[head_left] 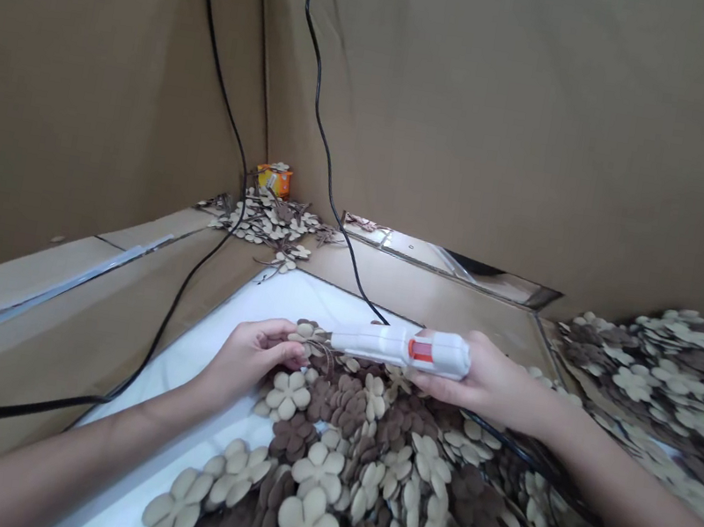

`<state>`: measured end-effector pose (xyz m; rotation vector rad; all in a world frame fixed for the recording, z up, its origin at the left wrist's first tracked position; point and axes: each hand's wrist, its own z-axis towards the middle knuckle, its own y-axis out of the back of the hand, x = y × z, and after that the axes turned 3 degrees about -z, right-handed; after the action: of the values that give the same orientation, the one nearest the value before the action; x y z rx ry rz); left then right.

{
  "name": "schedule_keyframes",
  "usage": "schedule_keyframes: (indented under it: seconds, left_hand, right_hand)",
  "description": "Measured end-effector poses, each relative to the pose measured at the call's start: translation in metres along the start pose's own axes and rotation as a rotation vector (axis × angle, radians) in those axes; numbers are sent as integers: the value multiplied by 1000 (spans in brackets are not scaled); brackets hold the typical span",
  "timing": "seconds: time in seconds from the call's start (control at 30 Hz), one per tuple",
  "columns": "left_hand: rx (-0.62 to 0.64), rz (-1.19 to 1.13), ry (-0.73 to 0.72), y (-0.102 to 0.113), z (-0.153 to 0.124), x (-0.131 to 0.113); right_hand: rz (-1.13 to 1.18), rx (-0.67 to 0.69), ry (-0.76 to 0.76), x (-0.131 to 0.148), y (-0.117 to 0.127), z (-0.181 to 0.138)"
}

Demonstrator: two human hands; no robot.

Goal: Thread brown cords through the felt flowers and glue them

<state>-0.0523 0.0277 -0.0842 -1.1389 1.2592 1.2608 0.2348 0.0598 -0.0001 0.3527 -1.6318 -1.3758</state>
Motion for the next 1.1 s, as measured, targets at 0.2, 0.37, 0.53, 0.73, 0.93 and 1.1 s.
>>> schedule_keyframes:
  seconds: [0.2, 0.37, 0.53, 0.73, 0.93, 1.1]
  left_hand:
    - [8, -9, 4, -1, -2, -2]
    - [3, 11, 20, -1, -4, -4]
    - [11, -3, 15, -1, -3, -4]
    - [28, -36, 6, -1, -2, -6]
    - [40, -35, -16, 1, -3, -7]
    - [32, -36, -8, 1, -3, -5]
  right_hand:
    - [8, 24, 11, 5, 1, 0]
    - [-23, 40, 12, 3, -1, 1]
    - [7, 38, 19, 1, -5, 1]
    - [36, 36, 10, 4, -9, 2]
    - [9, 36, -20, 8, -9, 1]
    - [0, 32, -20, 9, -12, 1]
